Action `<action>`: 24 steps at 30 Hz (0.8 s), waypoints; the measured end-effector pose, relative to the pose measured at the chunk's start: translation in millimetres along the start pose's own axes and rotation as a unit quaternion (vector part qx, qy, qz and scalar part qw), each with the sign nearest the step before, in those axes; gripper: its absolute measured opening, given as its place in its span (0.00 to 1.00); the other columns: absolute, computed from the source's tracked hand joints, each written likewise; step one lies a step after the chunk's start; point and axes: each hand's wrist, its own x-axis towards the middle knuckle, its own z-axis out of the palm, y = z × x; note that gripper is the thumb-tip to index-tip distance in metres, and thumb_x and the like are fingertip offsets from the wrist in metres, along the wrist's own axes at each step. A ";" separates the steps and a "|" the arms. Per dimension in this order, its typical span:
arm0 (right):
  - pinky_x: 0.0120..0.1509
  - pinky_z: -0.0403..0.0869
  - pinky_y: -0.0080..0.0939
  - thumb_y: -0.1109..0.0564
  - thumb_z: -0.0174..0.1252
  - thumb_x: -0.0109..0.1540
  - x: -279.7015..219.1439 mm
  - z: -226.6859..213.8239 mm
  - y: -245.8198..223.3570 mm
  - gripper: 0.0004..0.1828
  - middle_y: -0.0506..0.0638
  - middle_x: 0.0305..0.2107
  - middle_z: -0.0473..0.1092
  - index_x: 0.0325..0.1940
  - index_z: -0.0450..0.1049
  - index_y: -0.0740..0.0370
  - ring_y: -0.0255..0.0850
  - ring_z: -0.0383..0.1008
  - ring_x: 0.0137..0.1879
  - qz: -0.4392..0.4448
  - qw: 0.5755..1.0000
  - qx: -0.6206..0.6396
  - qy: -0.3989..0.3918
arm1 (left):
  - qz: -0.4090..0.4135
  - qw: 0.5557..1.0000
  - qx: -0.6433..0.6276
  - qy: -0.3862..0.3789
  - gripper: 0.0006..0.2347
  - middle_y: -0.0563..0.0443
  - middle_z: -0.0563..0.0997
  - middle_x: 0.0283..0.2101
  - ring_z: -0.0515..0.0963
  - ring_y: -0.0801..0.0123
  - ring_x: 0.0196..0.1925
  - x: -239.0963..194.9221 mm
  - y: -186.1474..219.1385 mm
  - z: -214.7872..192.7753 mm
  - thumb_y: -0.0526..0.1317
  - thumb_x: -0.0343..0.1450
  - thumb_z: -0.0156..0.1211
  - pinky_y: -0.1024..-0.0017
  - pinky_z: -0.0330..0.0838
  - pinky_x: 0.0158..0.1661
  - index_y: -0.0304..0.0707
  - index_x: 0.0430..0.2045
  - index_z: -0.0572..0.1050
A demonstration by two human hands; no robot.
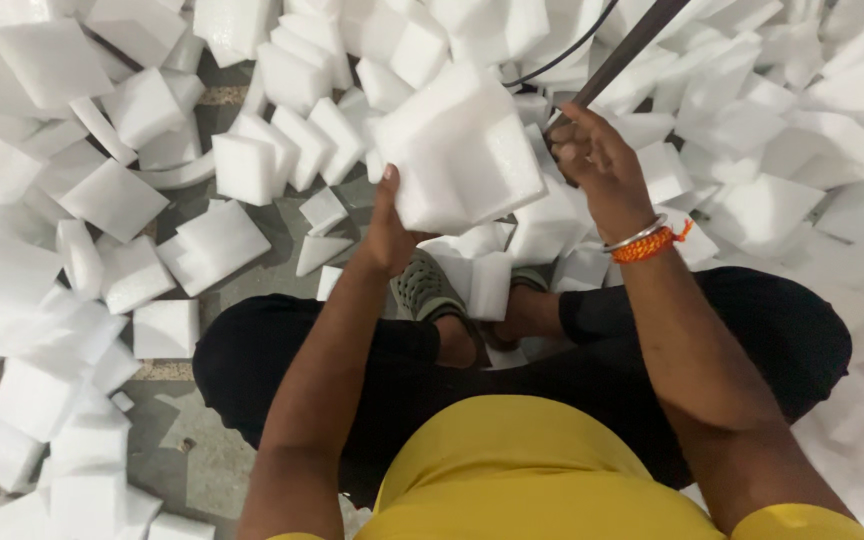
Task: The person sits on the floor surrounded by white foam pieces and repeatedly picks up blocks of foam. They place each block under a wire-cutting tool and press down to slice the foam into smaller pieces, then drop the cut pieces onto the floor.
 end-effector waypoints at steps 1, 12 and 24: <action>0.69 0.74 0.46 0.42 0.65 0.68 -1.1 1.5 -0.6 0.42 0.55 0.62 0.67 0.81 0.60 0.61 0.44 0.69 0.67 -0.018 0.999 -0.015 -0.030 | -0.012 1.000 0.008 0.013 0.44 0.34 0.63 0.70 0.69 0.40 0.68 -1.0 3.5 0.1 0.71 0.67 0.37 0.39 0.71 0.57 0.37 0.71 0.49; 0.76 0.71 0.46 0.55 0.67 0.69 -10.4 37.9 -3.7 0.42 0.60 0.73 0.57 0.82 0.53 0.62 0.45 0.63 0.76 -0.111 0.991 -0.001 -0.071 | -0.104 0.993 -0.024 -0.048 0.52 0.30 0.65 0.69 0.73 0.34 0.65 -0.2 17.3 -1.2 0.79 0.60 0.18 0.41 0.73 0.54 0.39 0.72 0.51; 0.41 0.77 0.35 0.53 0.64 0.66 -4.5 54.6 -11.3 0.30 0.53 0.40 0.76 0.68 0.67 0.70 0.39 0.76 0.38 0.035 0.996 -0.049 0.070 | 0.190 0.964 0.184 0.034 0.51 0.25 0.43 0.76 0.52 0.38 0.77 4.7 9.2 18.4 0.66 0.70 0.54 0.47 0.56 0.69 0.39 0.73 0.23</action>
